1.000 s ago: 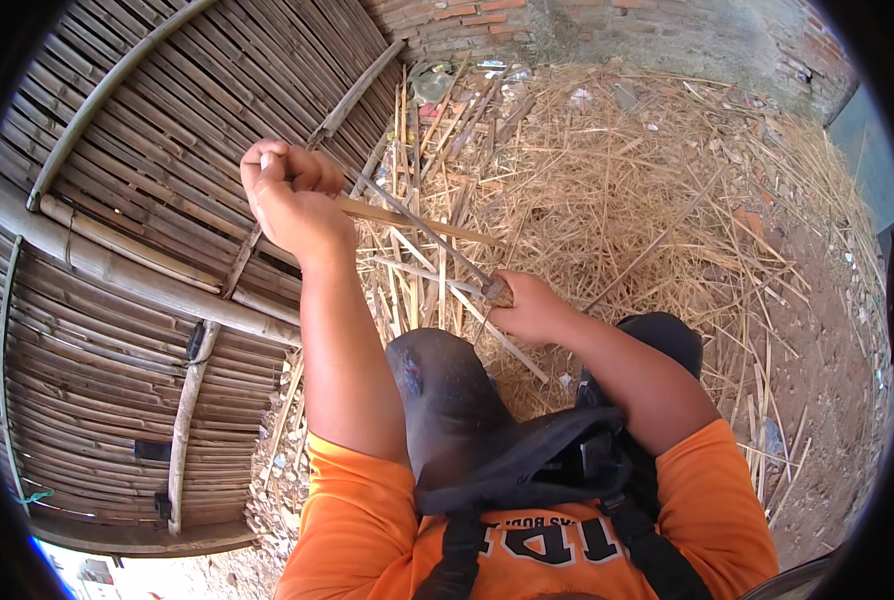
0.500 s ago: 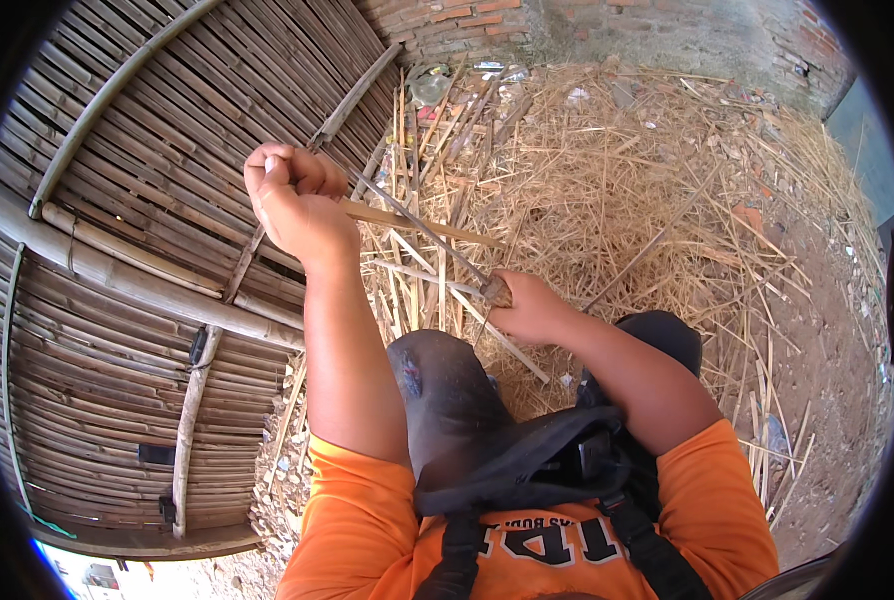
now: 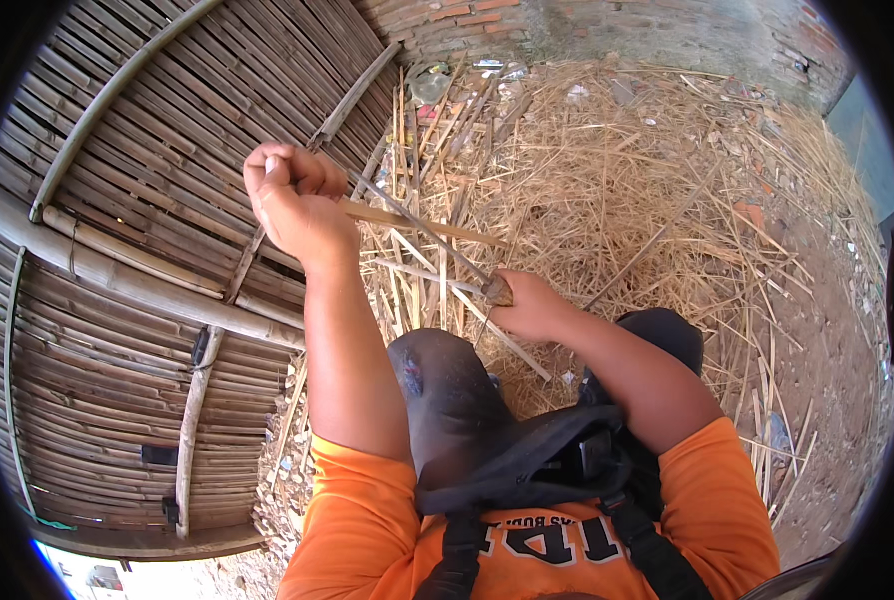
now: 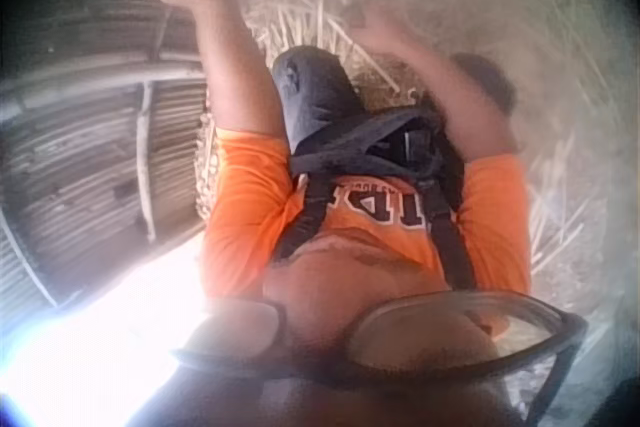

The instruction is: The person shaves a piece of wood using a knife, pulling the blade along the surface to remove thin layers while holding the wood by hand.

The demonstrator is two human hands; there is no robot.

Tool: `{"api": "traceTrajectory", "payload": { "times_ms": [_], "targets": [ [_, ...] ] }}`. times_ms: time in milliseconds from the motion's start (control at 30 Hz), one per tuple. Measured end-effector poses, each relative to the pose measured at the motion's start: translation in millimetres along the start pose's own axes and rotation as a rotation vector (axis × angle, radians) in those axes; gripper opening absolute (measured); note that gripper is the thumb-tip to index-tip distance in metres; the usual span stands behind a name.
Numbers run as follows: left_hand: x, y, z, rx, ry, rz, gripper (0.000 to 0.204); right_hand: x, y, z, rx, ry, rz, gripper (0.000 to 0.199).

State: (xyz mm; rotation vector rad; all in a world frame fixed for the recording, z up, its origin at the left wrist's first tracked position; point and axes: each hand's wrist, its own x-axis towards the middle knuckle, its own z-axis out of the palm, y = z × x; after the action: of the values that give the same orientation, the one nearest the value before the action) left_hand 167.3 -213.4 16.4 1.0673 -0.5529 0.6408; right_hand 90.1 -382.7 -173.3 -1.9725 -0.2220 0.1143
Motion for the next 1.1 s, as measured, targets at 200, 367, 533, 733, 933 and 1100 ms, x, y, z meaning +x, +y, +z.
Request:
{"api": "traceTrajectory", "payload": {
  "times_ms": [200, 367, 533, 733, 933, 1100],
  "targets": [
    [0.7, 3.9, -10.2, 0.002, 0.003, -0.009, 0.008, -10.1, -15.1, -6.0, -0.023, 0.06, -0.015, 0.038],
    [2.9, 1.2, -15.3, -0.007, -0.016, -0.003, 0.01, -10.4, -7.1, -0.8, 0.079, 0.19, -0.223, 0.038],
    [2.8, 1.6, -7.9, 0.042, 0.049, -0.002, 0.01, -5.1, 6.2, 4.3, 0.001, 0.1, -0.153, 0.037],
    [6.7, 1.7, -19.9, 0.012, 0.084, 0.001, 0.012, 0.5, 1.0, 5.4, -0.103, 0.04, -0.016, 0.038],
    [6.5, 3.6, -23.2, 0.018, 0.087, -0.004, 0.012, -5.6, -3.3, -1.6, -0.047, 0.054, -0.062, 0.041],
    [3.9, 3.6, -24.6, -0.049, 0.008, -0.024, 0.009, -8.9, -4.2, 0.9, 0.092, 0.136, -0.203, 0.042]
  ]
}}
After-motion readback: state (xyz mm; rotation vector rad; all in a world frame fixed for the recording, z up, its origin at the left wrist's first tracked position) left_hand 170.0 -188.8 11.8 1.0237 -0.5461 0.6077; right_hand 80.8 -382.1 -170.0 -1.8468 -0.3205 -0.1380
